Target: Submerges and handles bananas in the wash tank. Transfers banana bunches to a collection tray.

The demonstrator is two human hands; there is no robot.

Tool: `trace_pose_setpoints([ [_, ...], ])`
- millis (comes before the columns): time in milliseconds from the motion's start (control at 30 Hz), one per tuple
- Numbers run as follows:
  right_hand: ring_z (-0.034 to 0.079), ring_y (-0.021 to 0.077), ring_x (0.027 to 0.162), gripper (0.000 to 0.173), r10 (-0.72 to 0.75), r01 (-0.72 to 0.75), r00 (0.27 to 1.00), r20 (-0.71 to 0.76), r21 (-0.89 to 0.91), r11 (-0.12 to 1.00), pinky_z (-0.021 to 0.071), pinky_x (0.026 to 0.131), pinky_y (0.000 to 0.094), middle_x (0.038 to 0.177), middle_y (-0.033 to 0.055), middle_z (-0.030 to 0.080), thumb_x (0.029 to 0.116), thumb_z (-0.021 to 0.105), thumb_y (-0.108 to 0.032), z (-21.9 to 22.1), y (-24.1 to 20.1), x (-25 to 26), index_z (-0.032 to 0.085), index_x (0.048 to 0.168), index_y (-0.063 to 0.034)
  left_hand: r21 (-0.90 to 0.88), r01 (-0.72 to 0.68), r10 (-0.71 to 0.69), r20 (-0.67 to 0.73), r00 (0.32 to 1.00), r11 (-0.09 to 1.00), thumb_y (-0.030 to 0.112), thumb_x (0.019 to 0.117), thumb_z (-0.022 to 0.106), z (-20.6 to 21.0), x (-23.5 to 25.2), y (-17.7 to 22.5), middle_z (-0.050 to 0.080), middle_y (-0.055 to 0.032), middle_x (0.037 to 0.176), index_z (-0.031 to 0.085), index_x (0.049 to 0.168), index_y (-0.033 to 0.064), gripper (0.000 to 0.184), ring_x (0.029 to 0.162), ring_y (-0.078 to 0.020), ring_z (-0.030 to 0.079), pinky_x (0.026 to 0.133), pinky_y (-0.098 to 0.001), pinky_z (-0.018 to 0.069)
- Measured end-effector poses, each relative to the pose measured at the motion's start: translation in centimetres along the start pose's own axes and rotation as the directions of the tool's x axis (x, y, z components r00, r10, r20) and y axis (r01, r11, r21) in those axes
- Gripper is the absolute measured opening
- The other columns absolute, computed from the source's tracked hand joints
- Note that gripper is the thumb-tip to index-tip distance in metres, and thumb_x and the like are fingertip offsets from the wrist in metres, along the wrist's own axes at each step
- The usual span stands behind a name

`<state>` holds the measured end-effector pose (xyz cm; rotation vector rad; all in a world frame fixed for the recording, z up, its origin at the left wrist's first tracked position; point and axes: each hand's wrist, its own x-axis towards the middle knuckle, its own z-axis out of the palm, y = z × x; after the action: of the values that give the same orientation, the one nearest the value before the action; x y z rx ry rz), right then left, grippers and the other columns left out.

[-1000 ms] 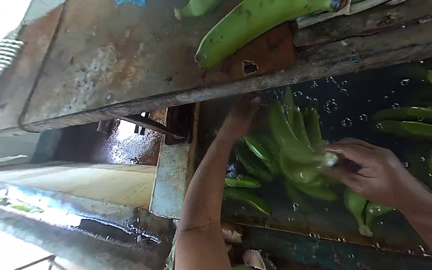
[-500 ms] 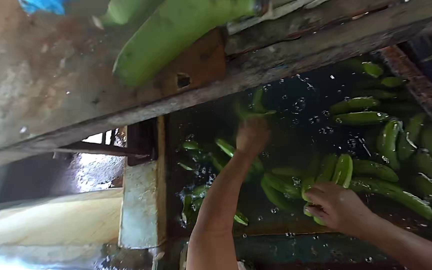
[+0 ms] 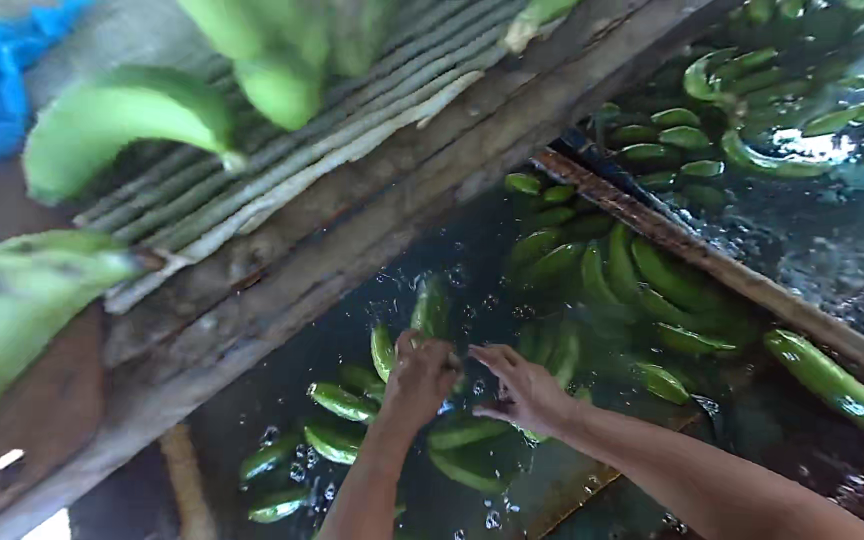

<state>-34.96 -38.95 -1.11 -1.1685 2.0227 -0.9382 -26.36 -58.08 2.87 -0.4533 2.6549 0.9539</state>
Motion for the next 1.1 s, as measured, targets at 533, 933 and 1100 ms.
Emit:
trace_pose_setpoints([
  [533,0.07,0.0275,0.072,0.029,-0.154,0.158,0.987,-0.054,0.085,0.984,0.0594,0.064,0.0427,0.095,0.0176,0.071,0.0827,0.074,-0.008,-5.8,1.7,-6.2,0.07,0.11,0.0002,0.145,-0.148,0.158,-0.06,0.986,0.978,0.02,0.0925,0.072,4.8,18.7,8.4,0.037,-0.0214,0.161,0.045,0.156,0.0154,0.069,0.138,-0.0493,0.045,0.102,-0.0684,0.0441],
  [933,0.072,0.0349,0.072,0.028,-0.082,0.064,0.991,-0.106,-0.169,0.984,0.0599,0.063,0.0519,0.09,0.0195,0.072,0.0887,0.077,-0.026,-4.6,2.2,-5.8,0.074,0.1,-0.0006,-0.942,0.31,-0.563,0.188,0.805,0.129,0.042,0.1125,0.027,2.1,4.7,2.1,0.067,-0.0124,0.094,0.049,0.14,0.0138,0.046,0.071,-0.0217,0.066,0.058,-0.0343,0.0555],
  [1100,0.072,0.0422,0.08,0.029,0.025,-0.036,0.998,-0.049,-0.242,0.97,0.0591,0.069,0.0561,0.097,0.0251,0.071,0.0962,0.07,-0.024,-3.0,1.8,-3.4,0.071,0.1,0.0042,-0.866,0.339,-0.64,0.028,0.768,0.368,0.031,0.1129,0.035,4.2,1.1,2.6,0.044,-0.0192,0.154,0.023,0.163,0.0162,0.054,0.122,-0.0282,0.058,0.093,-0.0454,0.0522],
])
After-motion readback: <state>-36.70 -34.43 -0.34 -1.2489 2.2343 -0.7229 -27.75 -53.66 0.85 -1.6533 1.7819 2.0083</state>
